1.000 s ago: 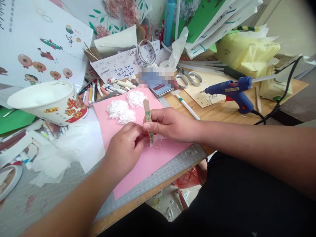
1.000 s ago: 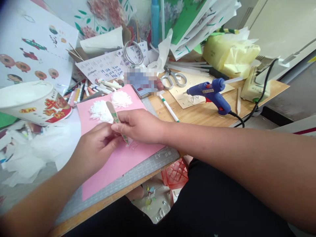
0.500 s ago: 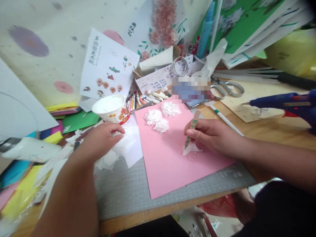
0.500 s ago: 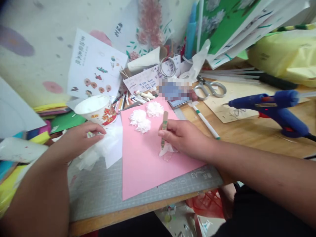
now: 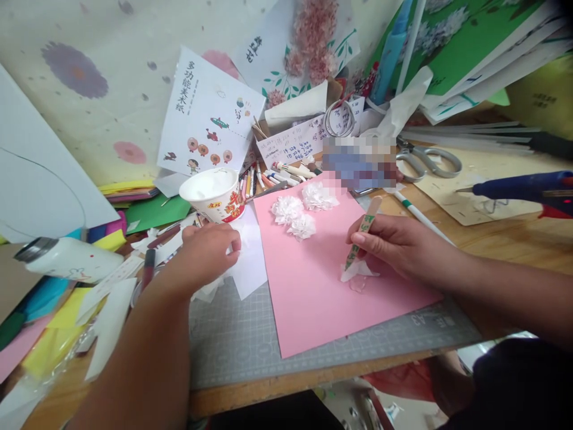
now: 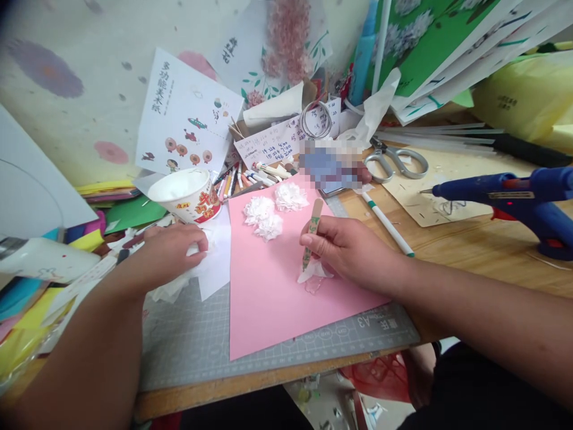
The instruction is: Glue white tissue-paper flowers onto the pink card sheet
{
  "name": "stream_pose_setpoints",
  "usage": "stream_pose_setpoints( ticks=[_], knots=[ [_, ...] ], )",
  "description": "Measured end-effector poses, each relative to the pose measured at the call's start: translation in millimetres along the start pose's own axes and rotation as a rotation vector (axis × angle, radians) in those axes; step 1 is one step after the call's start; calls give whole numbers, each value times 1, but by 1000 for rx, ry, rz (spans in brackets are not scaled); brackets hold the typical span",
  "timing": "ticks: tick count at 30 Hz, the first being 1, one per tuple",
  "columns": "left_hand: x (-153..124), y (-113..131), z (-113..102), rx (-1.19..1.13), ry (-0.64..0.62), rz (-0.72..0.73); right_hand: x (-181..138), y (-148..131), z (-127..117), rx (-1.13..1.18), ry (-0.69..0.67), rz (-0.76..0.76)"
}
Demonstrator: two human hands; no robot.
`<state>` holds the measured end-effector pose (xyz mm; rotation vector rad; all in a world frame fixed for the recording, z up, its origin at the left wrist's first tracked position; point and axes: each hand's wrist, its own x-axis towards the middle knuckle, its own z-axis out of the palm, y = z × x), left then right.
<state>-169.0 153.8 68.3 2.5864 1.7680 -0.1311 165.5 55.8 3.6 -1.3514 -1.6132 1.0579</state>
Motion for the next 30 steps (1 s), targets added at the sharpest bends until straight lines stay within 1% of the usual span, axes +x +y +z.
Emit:
stream_pose_setpoints(
  ticks=[2, 4, 6, 7, 8, 11, 14, 19, 22, 26, 28, 30],
  knots=[
    [-1, 2, -6, -50, 56, -32, 1, -2, 0, -4, 6, 5],
    [-3, 11, -10, -122, 129, -45, 1, -5, 0, -17, 5, 1],
    [-7, 27, -9, -208, 178, -8, 2, -10, -1, -20, -5, -5],
    [-9, 37, -6, -254, 184, 28, 3, -13, -1, -19, -11, -7],
    [-11, 49, -2, -299, 175, 70, 3, -16, -1, -18, -13, -7],
    [-19, 81, 13, -420, 96, 191, 5, -22, -1, -35, -4, 3],
    [-24, 101, 23, -504, 43, 261, 7, -25, -1, -38, -15, 17],
    [-27, 110, 27, -592, 45, 282, 7, -29, -3, -22, -23, 8],
    [-32, 115, 30, -631, 50, 348, 7, -30, -3, -27, -20, -18],
    [-39, 127, 34, -577, 110, 478, 8, -27, -2, -61, -3, -47],
    [-40, 131, 36, -561, 137, 501, 9, -25, -2, -52, -6, -51],
    [-39, 133, 37, -567, 144, 493, 9, -23, -2, -20, -3, -70]
  ],
)
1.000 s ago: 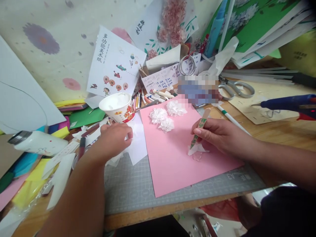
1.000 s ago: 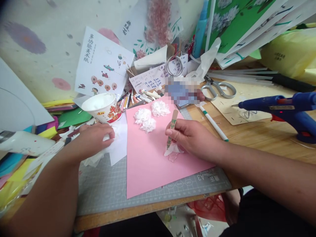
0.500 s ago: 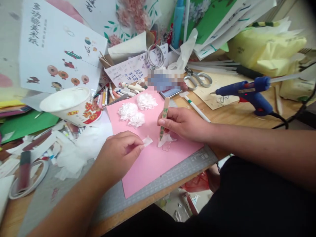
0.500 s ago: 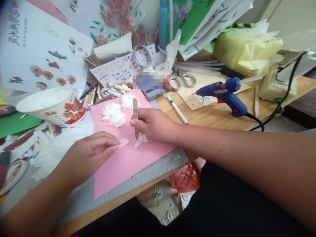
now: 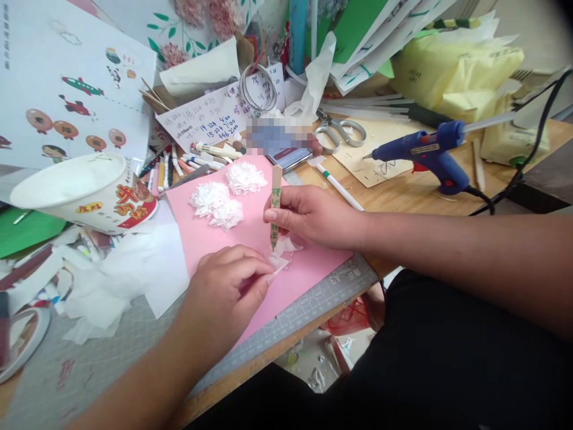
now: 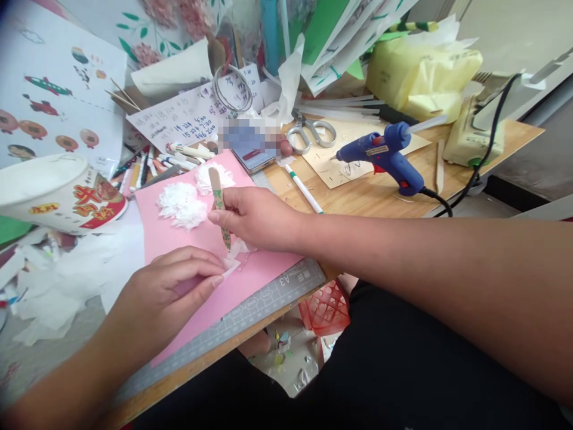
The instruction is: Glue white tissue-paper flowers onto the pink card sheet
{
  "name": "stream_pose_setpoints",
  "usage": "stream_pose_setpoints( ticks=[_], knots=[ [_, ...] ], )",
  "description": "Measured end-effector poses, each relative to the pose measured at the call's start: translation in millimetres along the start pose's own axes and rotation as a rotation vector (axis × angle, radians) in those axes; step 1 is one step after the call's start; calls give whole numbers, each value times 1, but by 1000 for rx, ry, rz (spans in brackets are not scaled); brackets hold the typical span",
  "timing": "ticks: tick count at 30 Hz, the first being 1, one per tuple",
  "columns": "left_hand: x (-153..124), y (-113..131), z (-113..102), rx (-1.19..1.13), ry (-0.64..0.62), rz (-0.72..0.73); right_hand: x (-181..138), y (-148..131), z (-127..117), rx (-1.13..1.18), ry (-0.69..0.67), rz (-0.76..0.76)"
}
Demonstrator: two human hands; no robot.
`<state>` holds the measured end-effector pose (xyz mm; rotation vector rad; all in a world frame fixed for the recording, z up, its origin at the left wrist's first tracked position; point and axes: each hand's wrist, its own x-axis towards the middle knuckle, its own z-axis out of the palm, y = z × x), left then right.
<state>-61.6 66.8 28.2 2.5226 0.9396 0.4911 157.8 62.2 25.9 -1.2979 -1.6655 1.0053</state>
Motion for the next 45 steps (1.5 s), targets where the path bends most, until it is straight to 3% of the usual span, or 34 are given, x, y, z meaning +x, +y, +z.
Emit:
stream_pose_setpoints(
  ticks=[5, 8, 17, 25, 29, 31, 33, 36, 38, 39, 42, 45],
  knots=[
    [1, -2, 1, -17, -9, -25, -4, -3, -3, 168, 77, -176],
    [1, -1, 1, -4, -5, -42, -7, -9, -4, 115, 31, -245],
    [2, -3, 2, -26, -12, -148, -3, -23, 2, -295, -202, -149],
    [1, -1, -3, 13, -34, -137, 1, -40, -1, -497, -303, -172],
    [4, 0, 0, 54, -9, -133, 1, -42, 0, -491, -350, -197],
    [4, 0, 4, 44, 10, -109, 2, -40, 0, -422, -305, -196],
    [4, -3, 4, 11, 3, -79, 3, -36, -2, -273, -159, -162],
    [1, -18, -13, 2, -7, -61, 3, -28, -12, 67, 94, -118],
    [-3, -37, -39, 61, 26, -107, 0, -21, -21, 236, 187, -136],
    [-5, -48, -54, 157, 61, -200, -3, -17, -26, 278, 213, -146],
    [-14, -78, -102, 426, 94, -461, -18, -9, -36, 263, 249, -129],
    [-21, -94, -129, 453, -12, -456, -31, -2, -42, 120, 296, -63]
  ],
)
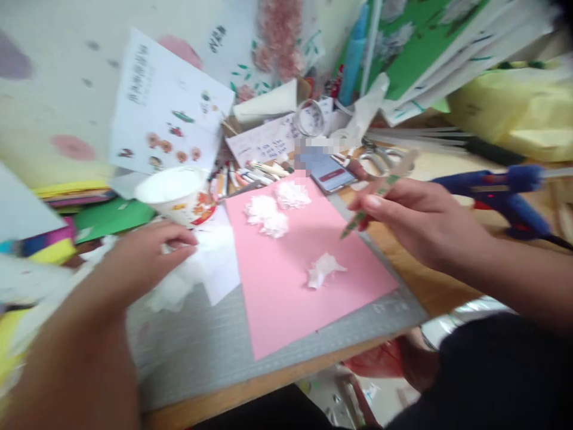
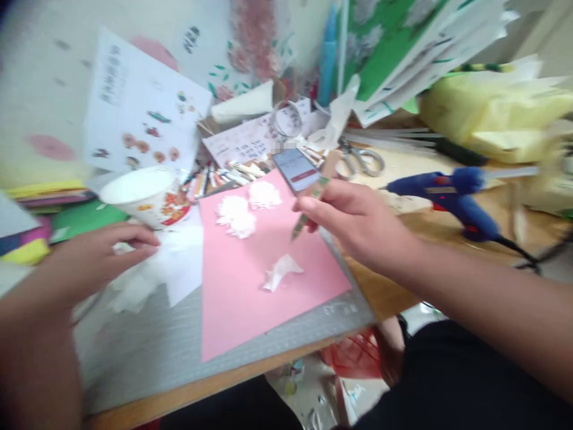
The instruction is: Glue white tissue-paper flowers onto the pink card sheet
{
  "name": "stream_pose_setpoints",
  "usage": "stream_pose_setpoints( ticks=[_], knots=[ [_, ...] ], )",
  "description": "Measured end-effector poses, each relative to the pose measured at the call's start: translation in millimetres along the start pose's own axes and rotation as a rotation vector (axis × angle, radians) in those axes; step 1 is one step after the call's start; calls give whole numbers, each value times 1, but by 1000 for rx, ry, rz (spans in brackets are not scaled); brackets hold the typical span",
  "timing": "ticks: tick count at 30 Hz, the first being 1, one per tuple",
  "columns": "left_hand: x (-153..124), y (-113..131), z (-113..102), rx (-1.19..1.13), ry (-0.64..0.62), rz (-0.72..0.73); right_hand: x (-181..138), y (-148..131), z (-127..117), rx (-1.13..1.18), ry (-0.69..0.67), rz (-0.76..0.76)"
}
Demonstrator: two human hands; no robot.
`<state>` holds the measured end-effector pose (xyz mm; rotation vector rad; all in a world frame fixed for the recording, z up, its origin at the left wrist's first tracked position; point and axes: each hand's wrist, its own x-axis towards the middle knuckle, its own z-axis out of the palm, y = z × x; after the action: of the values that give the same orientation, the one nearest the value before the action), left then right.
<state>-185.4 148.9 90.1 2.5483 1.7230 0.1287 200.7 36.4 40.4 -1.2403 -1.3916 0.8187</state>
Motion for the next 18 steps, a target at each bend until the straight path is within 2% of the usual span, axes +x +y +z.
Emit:
stream_pose_setpoints(
  ticks=[5, 13, 16, 18],
  knots=[
    [5, -6, 8, 56, -67, 55, -7, 0, -5, -182, 27, 103],
    [1, 13, 21, 141, -142, 28, -11, -15, 0, -244, 37, 55],
    [3, 14, 33, 145, -107, 35, -13, -22, 2, -208, 37, 38],
    [6, 12, 37, 83, -12, 66, -15, -29, 3, -156, 9, 16]
  ],
)
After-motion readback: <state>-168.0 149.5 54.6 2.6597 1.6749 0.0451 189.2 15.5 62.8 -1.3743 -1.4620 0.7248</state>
